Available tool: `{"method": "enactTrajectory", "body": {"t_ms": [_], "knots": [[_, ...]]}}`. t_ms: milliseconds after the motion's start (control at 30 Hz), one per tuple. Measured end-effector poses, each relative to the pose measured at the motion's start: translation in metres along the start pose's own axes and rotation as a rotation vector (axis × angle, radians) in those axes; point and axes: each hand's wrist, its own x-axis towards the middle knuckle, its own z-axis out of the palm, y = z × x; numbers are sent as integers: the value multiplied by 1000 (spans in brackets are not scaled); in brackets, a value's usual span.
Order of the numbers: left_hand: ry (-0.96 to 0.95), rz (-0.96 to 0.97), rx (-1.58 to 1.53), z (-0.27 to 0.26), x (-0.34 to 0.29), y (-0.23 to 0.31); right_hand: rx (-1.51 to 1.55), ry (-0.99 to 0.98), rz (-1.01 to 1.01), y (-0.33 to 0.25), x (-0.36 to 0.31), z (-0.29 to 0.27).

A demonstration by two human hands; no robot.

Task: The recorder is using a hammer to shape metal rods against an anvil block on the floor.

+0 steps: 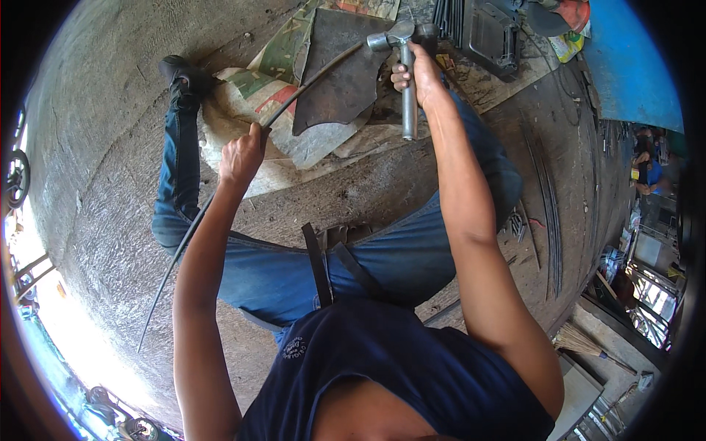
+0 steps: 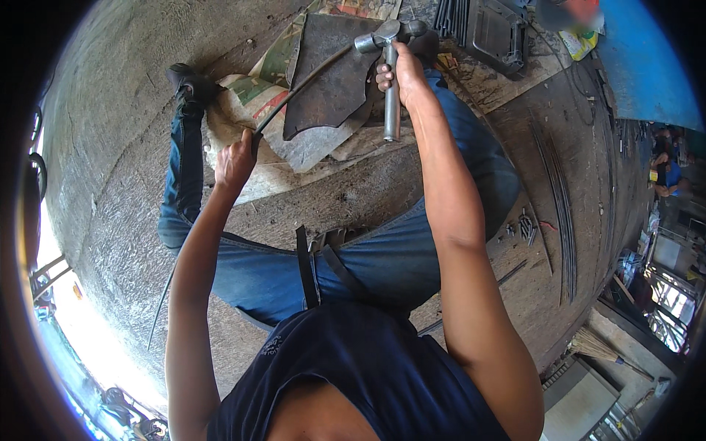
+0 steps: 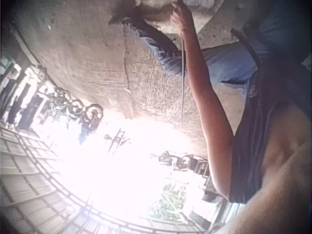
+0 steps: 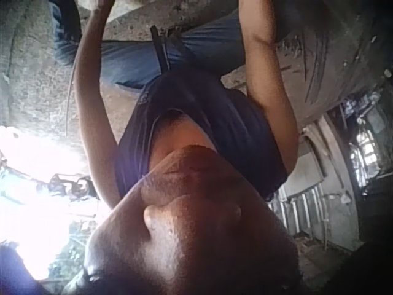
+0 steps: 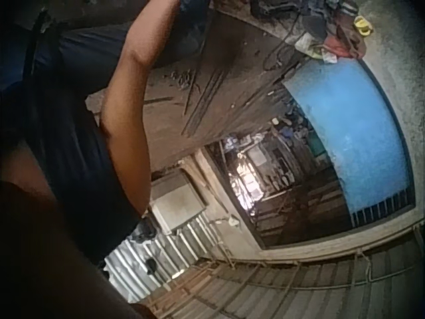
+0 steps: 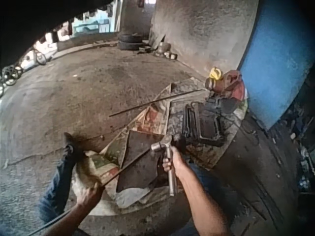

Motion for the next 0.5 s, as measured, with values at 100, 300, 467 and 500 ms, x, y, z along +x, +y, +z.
{"method": "enactTrajectory", "body": {"t_ms": [100,300,467,500], "knots": [[-17,-17,-5,-1,0,1,-88,-40,-40,3,-1,3],[-23,-24,-54,-5,3,1,-388,22,-167,24,-14,7],[-98,-51,-113,-10,4,-1,-198,125,-28,19,-6,11],[-96,-53,-111,-9,3,-3,-133,95,-10,13,-6,11]]}}
